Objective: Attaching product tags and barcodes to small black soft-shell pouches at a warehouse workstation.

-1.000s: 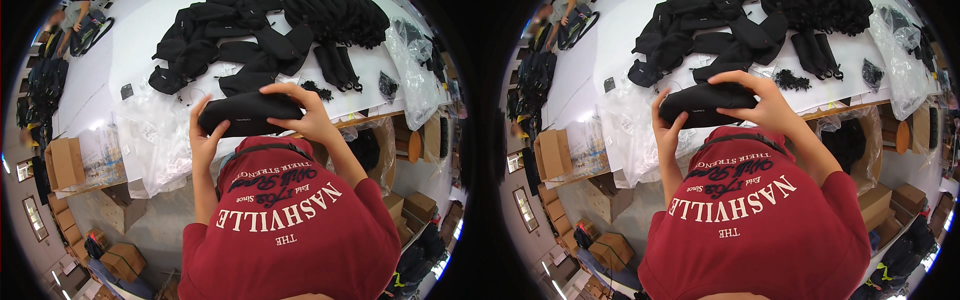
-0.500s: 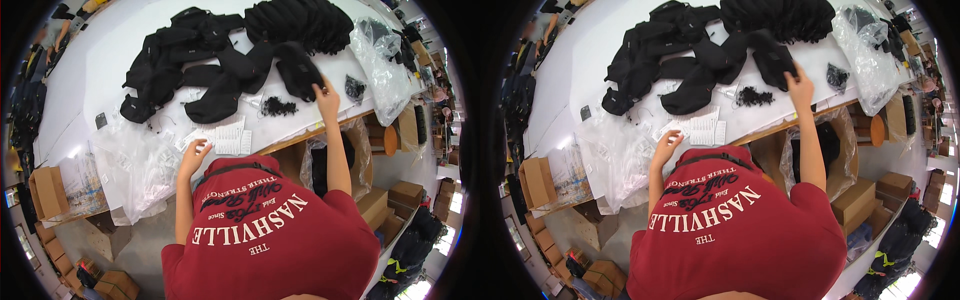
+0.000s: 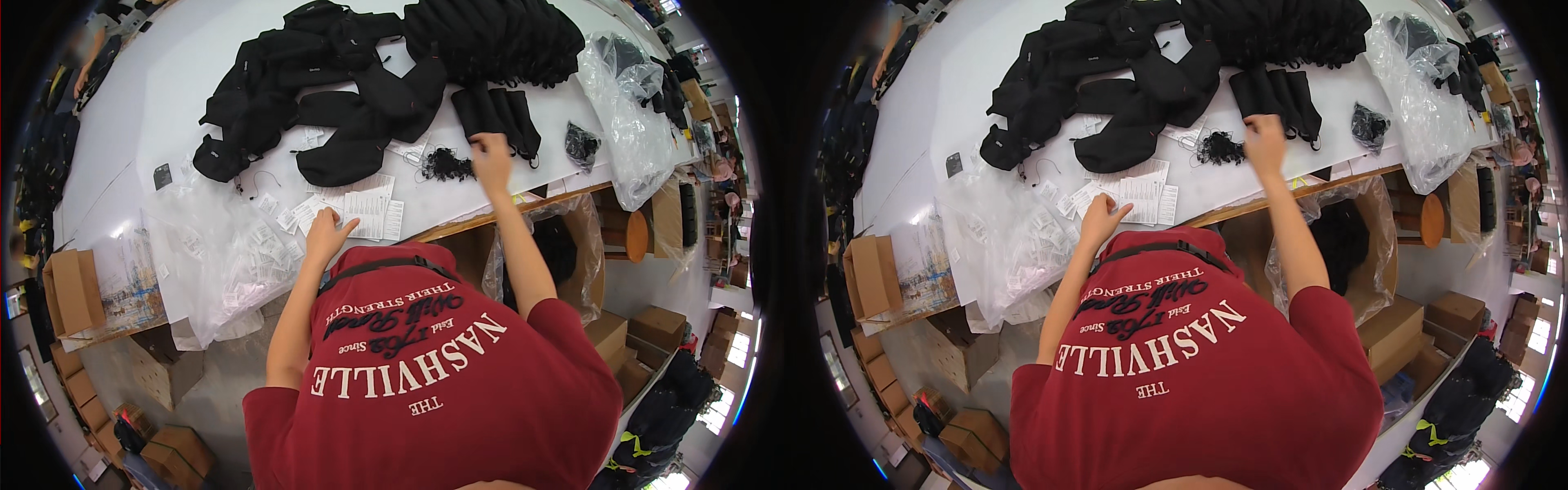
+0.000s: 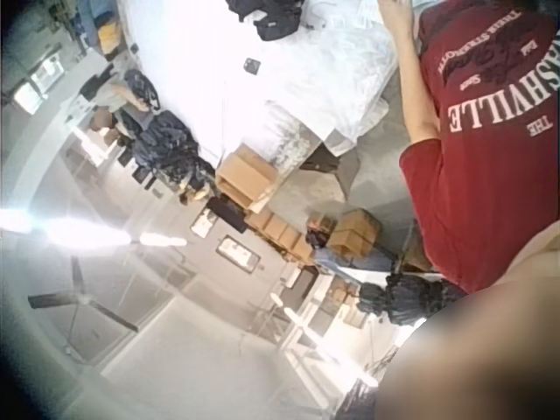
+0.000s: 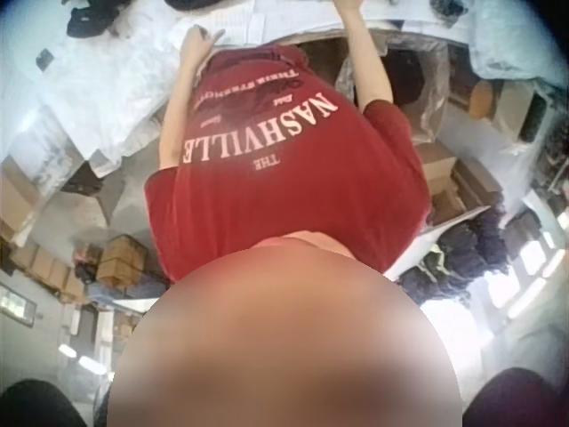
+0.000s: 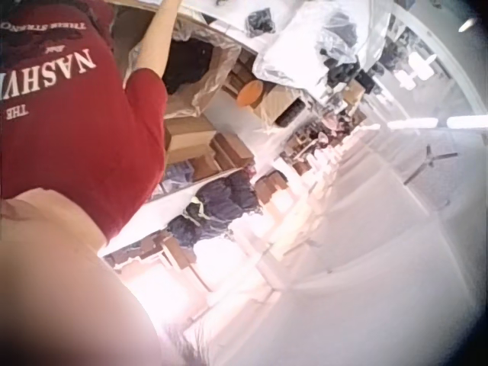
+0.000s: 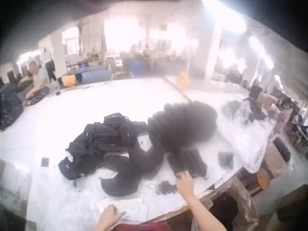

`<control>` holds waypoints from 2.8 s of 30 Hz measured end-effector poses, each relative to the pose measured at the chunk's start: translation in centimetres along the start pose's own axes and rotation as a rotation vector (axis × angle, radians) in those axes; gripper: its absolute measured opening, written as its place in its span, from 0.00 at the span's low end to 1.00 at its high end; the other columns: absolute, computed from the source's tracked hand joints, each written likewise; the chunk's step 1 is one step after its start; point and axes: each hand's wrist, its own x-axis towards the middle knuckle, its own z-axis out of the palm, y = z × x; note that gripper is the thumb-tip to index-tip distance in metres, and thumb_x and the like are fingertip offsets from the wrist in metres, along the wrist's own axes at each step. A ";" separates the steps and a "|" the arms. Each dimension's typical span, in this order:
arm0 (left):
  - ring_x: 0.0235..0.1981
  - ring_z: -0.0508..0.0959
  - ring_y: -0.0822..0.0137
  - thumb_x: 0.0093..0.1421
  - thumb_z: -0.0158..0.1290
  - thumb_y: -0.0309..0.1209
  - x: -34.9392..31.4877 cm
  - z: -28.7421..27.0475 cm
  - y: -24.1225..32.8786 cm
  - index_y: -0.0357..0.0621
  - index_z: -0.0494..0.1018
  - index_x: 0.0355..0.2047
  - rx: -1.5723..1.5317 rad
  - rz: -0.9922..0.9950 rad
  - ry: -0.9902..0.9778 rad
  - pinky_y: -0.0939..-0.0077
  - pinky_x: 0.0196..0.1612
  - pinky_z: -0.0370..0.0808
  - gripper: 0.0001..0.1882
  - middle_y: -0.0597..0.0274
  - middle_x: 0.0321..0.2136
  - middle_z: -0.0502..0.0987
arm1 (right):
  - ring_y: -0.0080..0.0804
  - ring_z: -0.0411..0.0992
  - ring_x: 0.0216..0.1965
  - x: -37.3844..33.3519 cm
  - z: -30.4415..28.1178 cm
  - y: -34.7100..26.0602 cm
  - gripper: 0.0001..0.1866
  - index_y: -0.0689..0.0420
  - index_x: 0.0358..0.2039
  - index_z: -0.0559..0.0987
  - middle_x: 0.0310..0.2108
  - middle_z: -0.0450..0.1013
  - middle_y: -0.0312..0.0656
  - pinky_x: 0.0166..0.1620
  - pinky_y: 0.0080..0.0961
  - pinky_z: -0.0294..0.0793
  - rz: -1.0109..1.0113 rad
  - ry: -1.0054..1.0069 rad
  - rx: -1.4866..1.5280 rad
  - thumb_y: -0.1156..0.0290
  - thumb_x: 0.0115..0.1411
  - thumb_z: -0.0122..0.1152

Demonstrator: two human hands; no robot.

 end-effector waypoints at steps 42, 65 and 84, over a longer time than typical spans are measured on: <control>0.51 0.72 0.58 0.66 0.37 0.41 -3.8 -9.1 6.1 0.41 0.53 0.62 -1.842 -0.133 -0.179 0.65 0.56 0.66 0.27 0.54 0.56 0.65 | 0.17 0.66 0.23 2.6 -3.2 -17.3 0.06 0.59 0.37 0.70 0.23 0.73 0.36 0.27 0.14 0.64 0.212 -0.546 0.899 0.75 0.58 0.55; 0.37 0.75 0.71 0.51 0.57 0.18 -4.4 -9.0 3.8 0.44 0.64 0.35 -1.593 -0.073 -0.169 0.77 0.45 0.72 0.15 0.62 0.32 0.74 | 0.41 0.72 0.36 -10.4 2.3 -1.9 0.10 0.51 0.33 0.77 0.35 0.69 0.43 0.36 0.33 0.71 0.307 -0.475 -0.032 0.72 0.48 0.60; 0.35 0.75 0.73 0.50 0.57 0.19 -4.5 -8.9 5.9 0.39 0.68 0.39 -1.373 -0.127 -0.306 0.80 0.37 0.74 0.15 0.62 0.37 0.72 | 0.41 0.72 0.33 -6.1 0.9 -5.6 0.08 0.56 0.23 0.76 0.29 0.70 0.40 0.34 0.36 0.70 0.198 -0.571 -0.190 0.66 0.48 0.64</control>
